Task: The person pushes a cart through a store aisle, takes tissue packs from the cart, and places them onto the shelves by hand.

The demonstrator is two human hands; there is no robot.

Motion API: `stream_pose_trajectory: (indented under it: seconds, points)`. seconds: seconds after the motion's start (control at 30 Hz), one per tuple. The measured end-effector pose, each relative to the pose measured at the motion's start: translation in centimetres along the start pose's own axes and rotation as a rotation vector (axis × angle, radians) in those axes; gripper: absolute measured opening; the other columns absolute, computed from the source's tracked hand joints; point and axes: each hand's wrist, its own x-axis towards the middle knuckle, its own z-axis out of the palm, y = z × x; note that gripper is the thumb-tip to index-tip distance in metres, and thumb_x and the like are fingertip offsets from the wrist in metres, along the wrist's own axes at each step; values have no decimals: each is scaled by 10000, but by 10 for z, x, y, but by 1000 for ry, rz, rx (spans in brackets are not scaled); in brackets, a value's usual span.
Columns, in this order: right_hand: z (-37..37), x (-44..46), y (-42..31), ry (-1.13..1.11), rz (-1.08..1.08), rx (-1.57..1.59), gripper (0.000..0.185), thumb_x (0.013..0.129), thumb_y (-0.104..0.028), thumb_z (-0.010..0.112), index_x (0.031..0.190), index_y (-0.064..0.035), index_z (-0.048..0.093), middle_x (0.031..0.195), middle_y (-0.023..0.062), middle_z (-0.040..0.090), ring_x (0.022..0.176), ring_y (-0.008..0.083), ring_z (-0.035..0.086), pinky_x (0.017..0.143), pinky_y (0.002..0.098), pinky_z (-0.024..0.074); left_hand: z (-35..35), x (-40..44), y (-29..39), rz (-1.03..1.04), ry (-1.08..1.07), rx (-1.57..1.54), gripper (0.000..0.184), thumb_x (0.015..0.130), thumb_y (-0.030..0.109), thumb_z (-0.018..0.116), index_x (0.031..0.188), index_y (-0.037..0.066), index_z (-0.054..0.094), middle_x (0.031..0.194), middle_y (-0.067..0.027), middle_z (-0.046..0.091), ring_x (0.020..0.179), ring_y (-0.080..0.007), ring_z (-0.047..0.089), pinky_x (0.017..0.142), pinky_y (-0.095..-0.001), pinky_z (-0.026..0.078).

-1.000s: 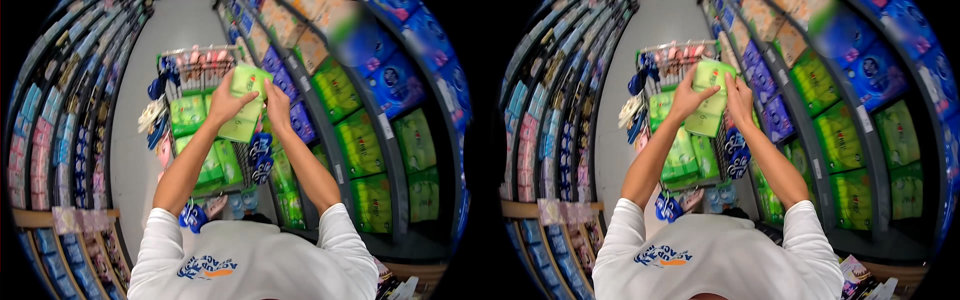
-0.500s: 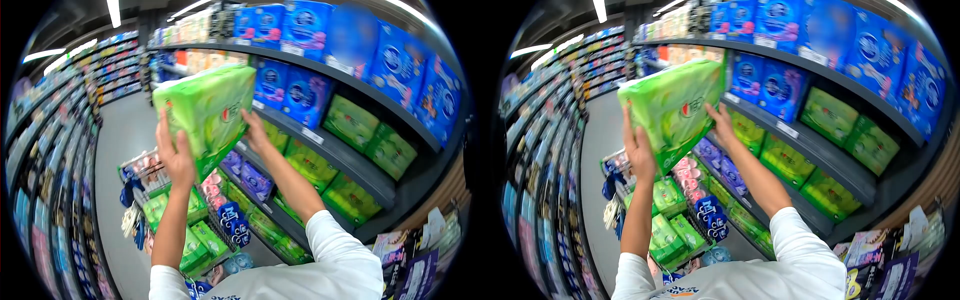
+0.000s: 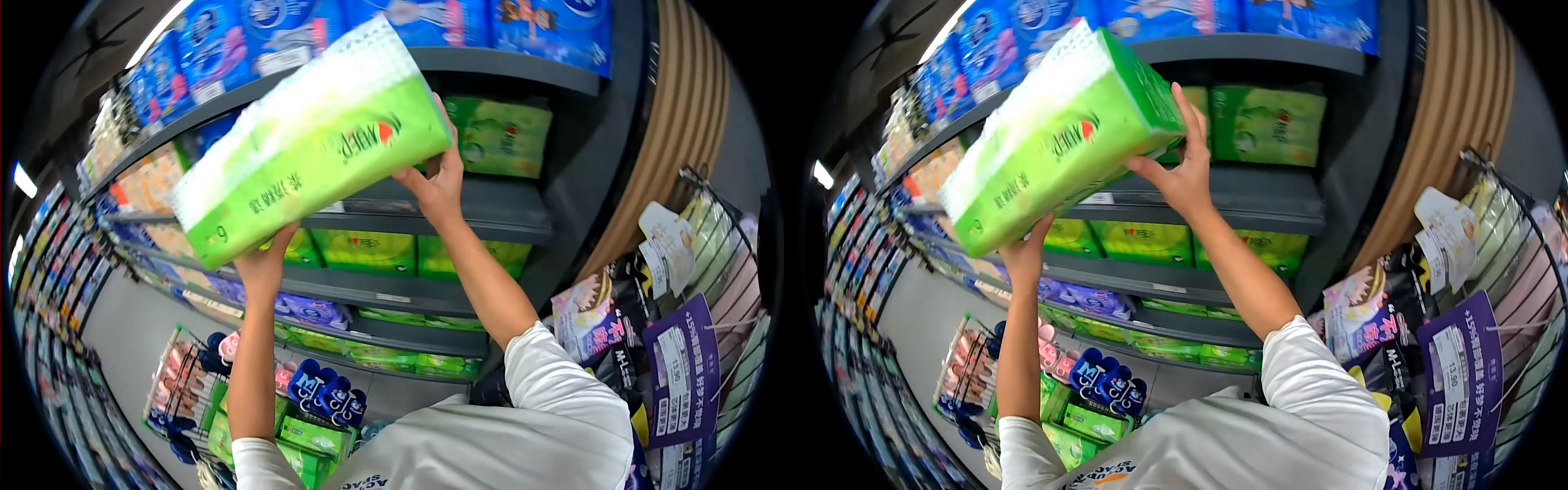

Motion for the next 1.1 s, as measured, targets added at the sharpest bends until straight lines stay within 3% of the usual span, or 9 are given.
stream_pose_trajectory:
  seconds: [0.2, 0.3, 0.43, 0.53, 0.67, 0.73, 0.8, 0.93, 1.1]
  points:
    - [-94, -20, 3, 156, 9, -431, 969, 644, -333, 864, 1441, -102, 365, 1388, 145, 432, 1262, 280, 452, 1029, 406, 379, 104, 17, -23, -25, -205, -227, 316, 745, -21, 763, 1030, -41, 629, 995, -79, 666, 874, -152, 615, 782, -289, 496]
    - [-123, -24, -1, 208, 360, -646, 972, 604, -330, 879, 1414, -80, 404, 1320, 162, 537, 1231, 265, 510, 1013, 377, 402, 140, 29, -25, 10, -321, -218, 346, 737, 25, 776, 1039, -45, 622, 997, -101, 667, 893, -175, 616, 795, -303, 491]
    - [-147, -9, -8, 273, 519, -678, 814, 606, -232, 871, 1305, -29, 506, 1071, 145, 676, 1026, 265, 639, 898, 345, 480, 186, 46, -36, -3, -441, -125, 468, 712, 117, 806, 1091, -48, 588, 1009, -133, 669, 929, -234, 624, 840, -331, 481]
    - [-174, 0, 10, 367, 606, -586, 714, 596, -224, 877, 1190, 7, 557, 1055, 159, 675, 982, 252, 653, 866, 346, 495, 225, 66, -45, -26, -550, -138, 589, 707, 131, 812, 1181, -48, 511, 1072, -152, 651, 986, -253, 619, 885, -339, 470]
    - [-204, 7, 13, 495, 588, -641, 678, 560, -156, 885, 1093, 70, 532, 1007, 188, 667, 905, 254, 663, 810, 328, 519, 275, 67, -59, -172, -802, -353, 681, 705, 27, 753, 1286, -29, 402, 1170, -163, 596, 1073, -241, 575, 951, -323, 442]
    - [-223, 3, 22, 511, 598, -661, 666, 546, -127, 880, 1078, 66, 529, 1010, 188, 662, 892, 256, 661, 794, 327, 522, 289, 52, -65, -169, -891, -123, 714, 732, -39, 677, 1360, 10, 342, 1143, -134, 585, 997, -212, 584, 864, -342, 484]
    - [-223, 2, 16, 558, 659, -975, 649, 609, -101, 842, 1129, 71, 494, 1078, 191, 638, 970, 263, 633, 834, 328, 498, 298, 45, -66, -121, -865, -114, 763, 726, -50, 655, 1395, 22, 295, 1141, -138, 578, 994, -220, 580, 850, -342, 489]
    - [-228, 10, 18, 548, 735, -1071, 685, 604, -140, 850, 1136, 82, 479, 1079, 211, 633, 987, 283, 629, 839, 335, 497, 311, 46, -67, -129, -898, -118, 868, 719, -57, 641, 1457, 35, 195, 1168, -165, 554, 1046, -247, 554, 860, -327, 482]
    - [-245, 13, 41, 522, 726, -1240, 731, 577, -233, 862, 1128, 82, 499, 1096, 239, 628, 1026, 319, 618, 896, 368, 471, 320, 47, -64, -40, -777, -23, 847, 687, -23, 667, 1427, 51, 263, 1238, -220, 555, 1116, -328, 559, 934, -367, 452]
